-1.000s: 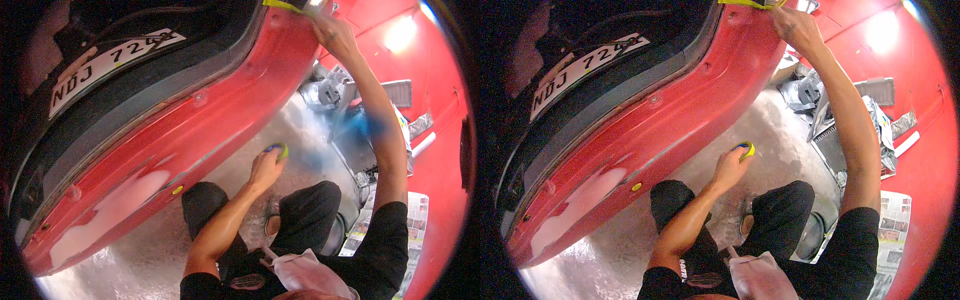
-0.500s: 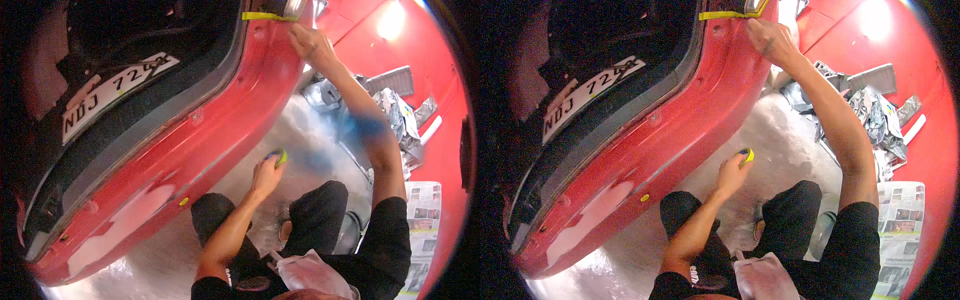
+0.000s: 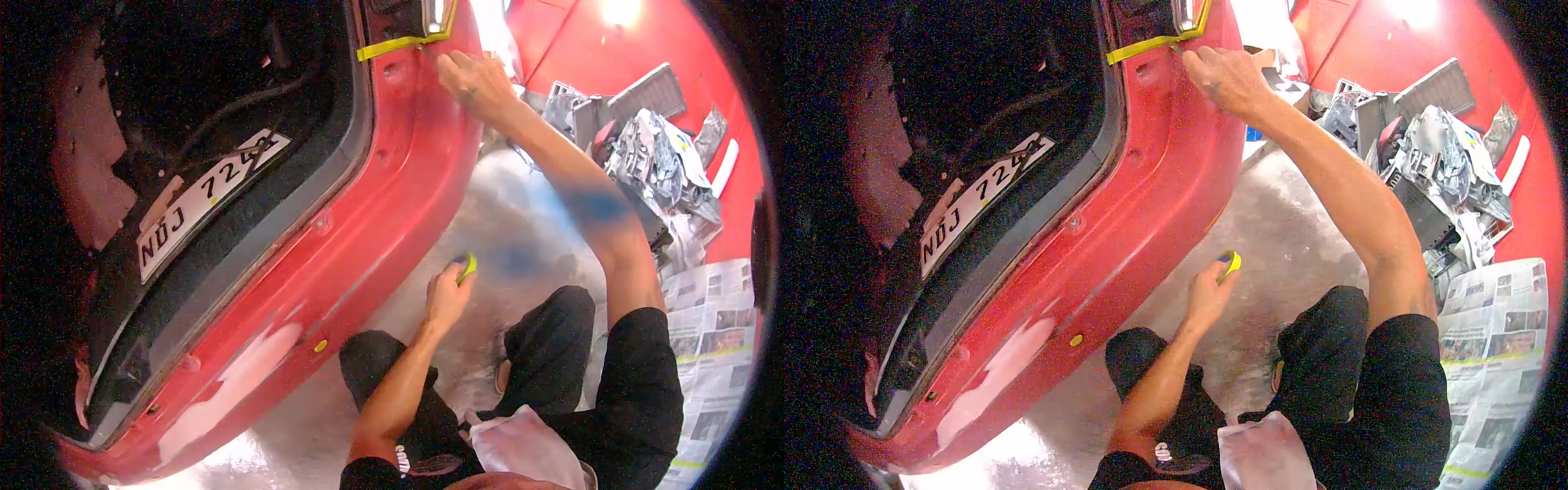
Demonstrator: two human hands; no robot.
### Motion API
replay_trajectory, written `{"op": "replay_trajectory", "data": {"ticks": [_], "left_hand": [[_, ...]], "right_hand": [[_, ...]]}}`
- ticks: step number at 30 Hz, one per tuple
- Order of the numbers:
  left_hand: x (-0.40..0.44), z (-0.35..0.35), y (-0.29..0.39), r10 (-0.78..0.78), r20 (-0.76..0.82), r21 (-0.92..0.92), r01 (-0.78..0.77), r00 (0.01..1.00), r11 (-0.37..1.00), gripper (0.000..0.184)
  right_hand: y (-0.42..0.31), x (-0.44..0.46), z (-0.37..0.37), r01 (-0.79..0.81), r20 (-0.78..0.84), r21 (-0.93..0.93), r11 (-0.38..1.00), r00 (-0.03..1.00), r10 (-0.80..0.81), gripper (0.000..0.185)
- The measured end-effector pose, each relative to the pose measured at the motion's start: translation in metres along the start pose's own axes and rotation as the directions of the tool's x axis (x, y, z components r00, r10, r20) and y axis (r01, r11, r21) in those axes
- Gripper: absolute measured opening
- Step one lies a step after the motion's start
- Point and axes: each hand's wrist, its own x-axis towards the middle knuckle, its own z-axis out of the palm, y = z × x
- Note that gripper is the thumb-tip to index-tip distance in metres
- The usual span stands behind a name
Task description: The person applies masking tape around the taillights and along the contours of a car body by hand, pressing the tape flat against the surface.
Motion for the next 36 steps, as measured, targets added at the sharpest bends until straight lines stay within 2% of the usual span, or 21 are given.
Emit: {"op": "replay_trajectory", "data": {"ticks": [7, 10, 15, 19, 24, 31, 33, 36], "left_hand": [[0.001, 0.003, 0.001, -0.014, -0.027, -0.003, 0.014, 1.000, 1.000, 0.034], [0.001, 0.004, -0.002, 0.010, -0.018, 0.069, -0.008, 1.000, 0.998, 0.035], [0.000, 0.003, -0.003, 0.019, -0.029, 0.032, -0.018, 0.999, 0.999, 0.035], [-0.002, -0.001, -0.002, -0.013, -0.018, 0.039, 0.013, 1.000, 0.999, 0.035], [-0.001, -0.004, -0.003, -0.001, -0.030, 0.096, 0.004, 1.000, 0.995, 0.035], [-0.002, 0.001, -0.007, 0.047, -0.043, 0.020, -0.046, 0.998, 0.999, 0.039], [-0.001, 0.001, -0.008, 0.064, -0.056, 0.057, -0.060, 0.996, 0.997, 0.039], [-0.003, -0.001, -0.003, 0.013, -0.052, 0.015, -0.013, 0.999, 1.000, 0.032]], "right_hand": [[-0.009, 0.005, -0.006, 0.001, 0.009, 0.053, 0.999, 1.000, -0.001, 0.008], [-0.009, 0.005, -0.006, -0.037, 0.056, 0.038, 0.999, 0.998, 0.035, 0.009], [-0.012, 0.007, 0.000, -0.083, 0.096, 0.037, 0.996, 0.992, 0.079, 0.009], [-0.012, 0.004, 0.006, -0.096, 0.084, -0.009, 0.995, 0.992, 0.096, 0.008], [-0.006, -0.003, 0.013, -0.066, -0.008, 0.062, 0.996, 0.998, 0.067, 0.011], [-0.009, 0.003, 0.005, -0.067, -0.011, 0.081, 0.994, 0.998, 0.068, 0.013], [-0.011, 0.005, 0.001, -0.090, 0.058, 0.002, 0.996, 0.994, 0.089, 0.010], [-0.012, 0.006, 0.004, -0.109, 0.053, -0.002, 0.994, 0.993, 0.109, 0.010]]}}
